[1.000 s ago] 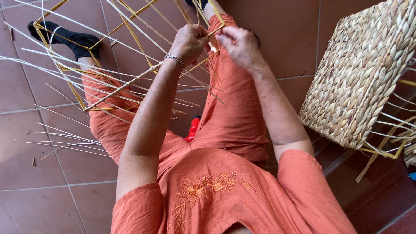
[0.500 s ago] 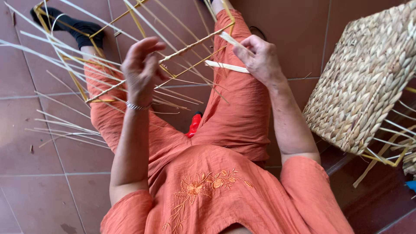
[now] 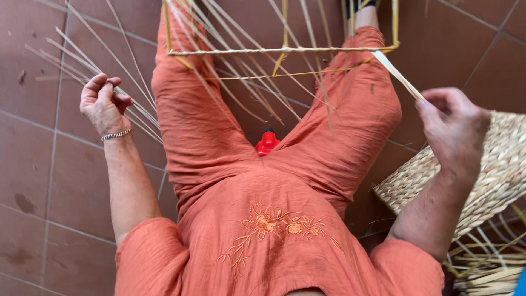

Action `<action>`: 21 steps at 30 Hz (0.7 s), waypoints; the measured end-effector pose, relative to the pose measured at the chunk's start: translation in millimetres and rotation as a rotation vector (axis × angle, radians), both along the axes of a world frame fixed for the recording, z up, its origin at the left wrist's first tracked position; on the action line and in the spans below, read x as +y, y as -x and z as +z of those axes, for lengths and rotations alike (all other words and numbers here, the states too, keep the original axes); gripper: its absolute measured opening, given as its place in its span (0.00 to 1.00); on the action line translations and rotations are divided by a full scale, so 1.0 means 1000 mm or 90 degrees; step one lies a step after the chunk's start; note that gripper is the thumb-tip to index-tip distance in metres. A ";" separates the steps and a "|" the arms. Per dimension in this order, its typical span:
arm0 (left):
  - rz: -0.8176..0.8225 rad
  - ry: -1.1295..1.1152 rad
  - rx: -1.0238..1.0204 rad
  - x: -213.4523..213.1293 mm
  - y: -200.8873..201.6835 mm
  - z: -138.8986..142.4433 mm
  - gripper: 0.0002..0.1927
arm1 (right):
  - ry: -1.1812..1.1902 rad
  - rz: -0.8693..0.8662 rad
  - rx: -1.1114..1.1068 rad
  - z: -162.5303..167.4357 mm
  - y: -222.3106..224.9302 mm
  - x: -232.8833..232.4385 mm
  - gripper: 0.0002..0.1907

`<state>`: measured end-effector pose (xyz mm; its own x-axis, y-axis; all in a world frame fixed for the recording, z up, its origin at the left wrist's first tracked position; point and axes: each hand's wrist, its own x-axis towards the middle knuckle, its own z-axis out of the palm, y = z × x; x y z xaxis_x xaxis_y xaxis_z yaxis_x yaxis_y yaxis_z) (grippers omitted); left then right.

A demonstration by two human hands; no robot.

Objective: The person weaves thin bamboo strips into a rectangular basket frame held between their legs. They repeatedly thread strips through the frame, pull them tight, and occasionally trim excess material with scissors.

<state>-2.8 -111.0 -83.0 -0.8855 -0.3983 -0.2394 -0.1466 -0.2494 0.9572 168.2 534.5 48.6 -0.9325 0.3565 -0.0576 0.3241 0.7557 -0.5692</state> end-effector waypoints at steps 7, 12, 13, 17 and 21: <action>0.075 0.041 -0.231 -0.033 -0.033 -0.054 0.10 | -0.162 0.076 -0.128 -0.043 -0.016 0.012 0.07; 0.147 0.039 -0.359 -0.054 -0.063 -0.076 0.10 | -0.120 0.119 -0.044 -0.084 -0.010 0.011 0.09; 0.161 0.065 -0.377 -0.058 -0.068 -0.080 0.10 | -0.083 0.093 -0.015 -0.088 -0.004 0.011 0.12; 0.173 0.160 -0.464 -0.076 -0.077 -0.095 0.05 | 0.260 0.018 0.039 -0.114 0.035 0.008 0.19; 0.130 0.301 -0.588 -0.080 -0.089 -0.111 0.07 | 0.247 -0.007 0.074 -0.131 0.065 0.007 0.14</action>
<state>86.6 -191.1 -193.9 -0.3446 -0.7478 -0.5676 -0.8645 0.0171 0.5023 103.5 541.5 -82.6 -0.9373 0.3385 -0.0834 0.2467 0.4747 -0.8449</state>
